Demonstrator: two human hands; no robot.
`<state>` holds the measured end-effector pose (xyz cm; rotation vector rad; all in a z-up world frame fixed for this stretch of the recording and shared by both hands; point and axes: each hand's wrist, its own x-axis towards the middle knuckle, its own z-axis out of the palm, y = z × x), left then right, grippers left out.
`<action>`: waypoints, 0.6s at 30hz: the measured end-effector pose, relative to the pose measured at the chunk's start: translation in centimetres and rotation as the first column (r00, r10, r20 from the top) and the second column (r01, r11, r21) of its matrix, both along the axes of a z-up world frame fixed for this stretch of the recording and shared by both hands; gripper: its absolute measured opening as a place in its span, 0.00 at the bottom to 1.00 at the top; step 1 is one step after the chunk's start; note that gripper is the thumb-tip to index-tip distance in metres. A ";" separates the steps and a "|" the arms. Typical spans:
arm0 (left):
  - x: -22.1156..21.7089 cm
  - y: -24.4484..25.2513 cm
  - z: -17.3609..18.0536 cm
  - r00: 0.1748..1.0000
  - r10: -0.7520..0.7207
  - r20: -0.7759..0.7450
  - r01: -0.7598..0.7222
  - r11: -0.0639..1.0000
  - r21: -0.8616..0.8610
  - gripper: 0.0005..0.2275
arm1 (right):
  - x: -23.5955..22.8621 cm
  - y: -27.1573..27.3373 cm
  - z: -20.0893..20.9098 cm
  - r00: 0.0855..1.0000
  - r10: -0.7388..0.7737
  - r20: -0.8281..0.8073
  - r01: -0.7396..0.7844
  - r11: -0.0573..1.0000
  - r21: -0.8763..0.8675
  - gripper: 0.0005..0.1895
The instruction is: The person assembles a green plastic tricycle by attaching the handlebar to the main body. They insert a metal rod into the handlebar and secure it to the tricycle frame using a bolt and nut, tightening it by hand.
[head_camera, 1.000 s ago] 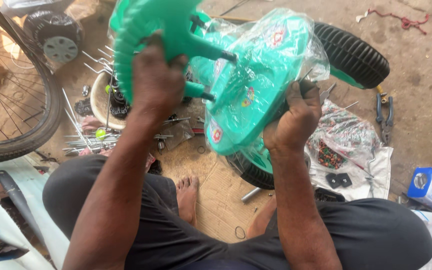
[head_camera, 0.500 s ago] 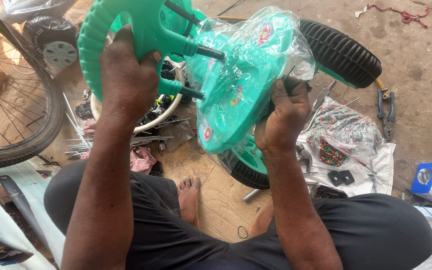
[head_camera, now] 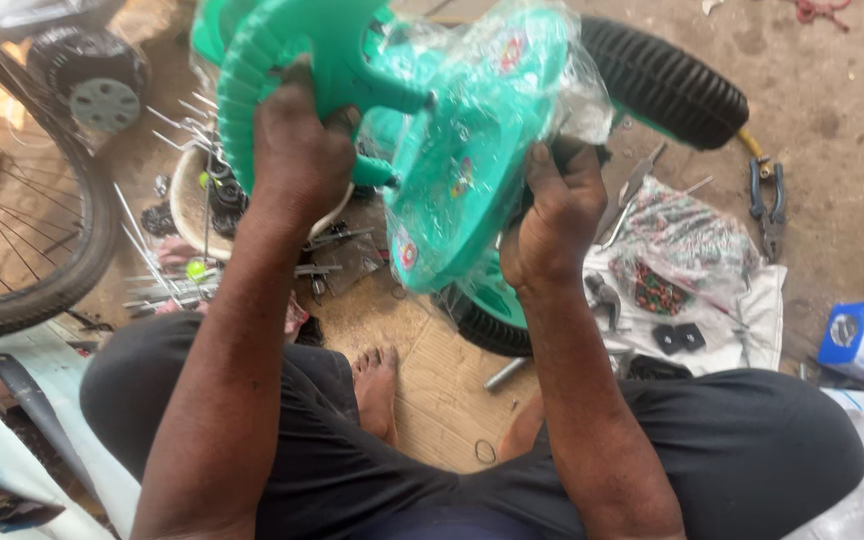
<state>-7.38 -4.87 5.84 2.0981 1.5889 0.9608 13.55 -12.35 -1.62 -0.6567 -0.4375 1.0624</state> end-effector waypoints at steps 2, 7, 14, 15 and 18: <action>-0.3 0.2 -0.2 1.000 0.000 -0.023 0.001 1.000 0.019 0.13 | 0.1 0.3 -0.2 1.000 0.004 0.001 -0.004 1.000 0.022 0.03; -0.7 0.4 -0.5 0.999 0.023 -0.049 -0.026 0.999 -0.047 0.13 | 0.1 0.3 -0.5 1.000 0.010 0.005 -0.010 1.000 -0.011 0.03; -0.8 0.8 -1.4 0.998 -0.048 -0.050 0.046 0.998 -0.037 0.13 | -0.7 0.0 0.2 1.000 0.011 -0.006 -0.011 1.000 -0.028 0.02; -0.9 0.7 -1.5 0.997 -0.047 -0.069 0.045 0.998 -0.033 0.13 | -1.0 -0.2 0.3 1.000 0.016 -0.006 -0.017 1.000 -0.023 0.02; -1.5 0.8 -1.7 0.997 -0.049 -0.056 0.048 0.999 -0.018 0.14 | -1.8 -0.4 0.5 0.999 0.039 0.007 -0.039 0.999 -0.017 0.02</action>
